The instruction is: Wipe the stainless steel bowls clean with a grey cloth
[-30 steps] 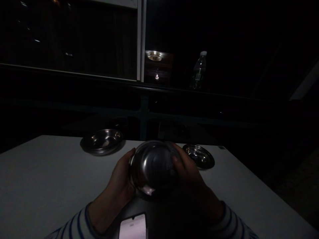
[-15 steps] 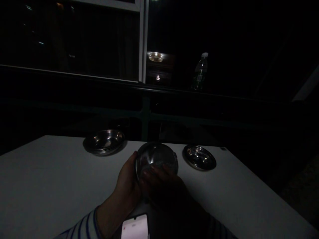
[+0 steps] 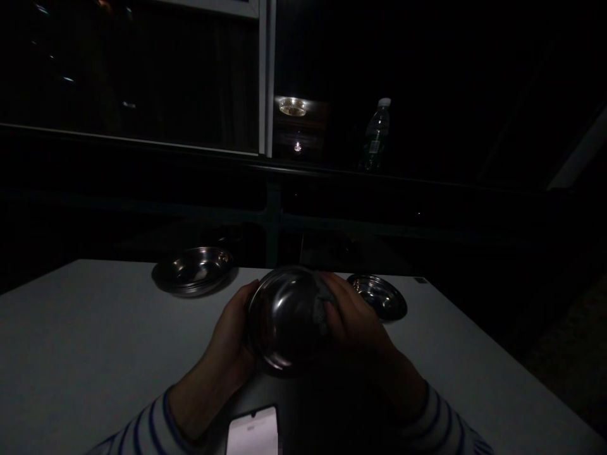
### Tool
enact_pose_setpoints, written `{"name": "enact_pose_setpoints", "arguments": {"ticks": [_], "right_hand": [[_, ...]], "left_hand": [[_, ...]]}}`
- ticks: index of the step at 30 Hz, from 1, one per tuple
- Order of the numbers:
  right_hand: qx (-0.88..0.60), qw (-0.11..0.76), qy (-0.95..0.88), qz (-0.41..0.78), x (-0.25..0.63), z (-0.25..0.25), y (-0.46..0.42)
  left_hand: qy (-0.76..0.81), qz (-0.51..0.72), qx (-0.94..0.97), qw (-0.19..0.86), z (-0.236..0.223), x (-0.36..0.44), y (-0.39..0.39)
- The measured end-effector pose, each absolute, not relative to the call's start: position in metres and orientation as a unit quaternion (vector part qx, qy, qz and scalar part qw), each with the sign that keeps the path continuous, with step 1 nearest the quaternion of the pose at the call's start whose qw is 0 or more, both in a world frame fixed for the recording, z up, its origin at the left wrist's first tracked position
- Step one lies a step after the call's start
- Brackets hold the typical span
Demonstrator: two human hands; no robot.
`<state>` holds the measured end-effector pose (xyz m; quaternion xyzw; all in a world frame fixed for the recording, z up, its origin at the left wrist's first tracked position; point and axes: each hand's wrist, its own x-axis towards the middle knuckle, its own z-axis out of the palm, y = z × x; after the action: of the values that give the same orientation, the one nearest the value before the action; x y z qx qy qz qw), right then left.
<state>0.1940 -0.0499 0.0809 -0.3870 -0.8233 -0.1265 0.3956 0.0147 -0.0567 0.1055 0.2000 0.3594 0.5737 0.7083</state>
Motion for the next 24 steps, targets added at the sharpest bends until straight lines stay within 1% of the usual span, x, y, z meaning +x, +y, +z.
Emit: {"name": "enact_pose_setpoints", "arguments": {"ticks": [3,6,8,10,16,21,24], "right_hand": [[-0.444,0.437,-0.78,-0.055,0.2,0.085,-0.05],[-0.497,0.513,-0.7,-0.003,0.205,0.09,-0.052],[-0.507,0.561,-0.653,0.031,0.207,0.095,-0.054],[-0.511,0.591,-0.622,0.055,0.209,0.099,-0.055],[-0.521,0.611,-0.593,0.062,0.211,0.104,-0.057],[-0.531,0.617,-0.58,0.036,0.214,0.104,-0.054],[-0.531,0.622,-0.575,0.028,0.217,0.104,-0.052]], "left_hand": [[0.363,0.562,0.201,0.715,0.105,0.012,-0.055],[0.355,0.564,0.199,0.719,0.104,0.011,-0.054],[0.348,0.568,0.197,0.719,0.105,0.01,-0.053],[0.344,0.572,0.196,0.719,0.106,0.01,-0.053],[0.317,0.563,0.195,0.738,0.109,0.011,-0.055],[0.306,0.613,0.218,0.695,0.114,0.008,-0.056],[0.318,0.607,0.219,0.695,0.116,0.006,-0.056]]}}
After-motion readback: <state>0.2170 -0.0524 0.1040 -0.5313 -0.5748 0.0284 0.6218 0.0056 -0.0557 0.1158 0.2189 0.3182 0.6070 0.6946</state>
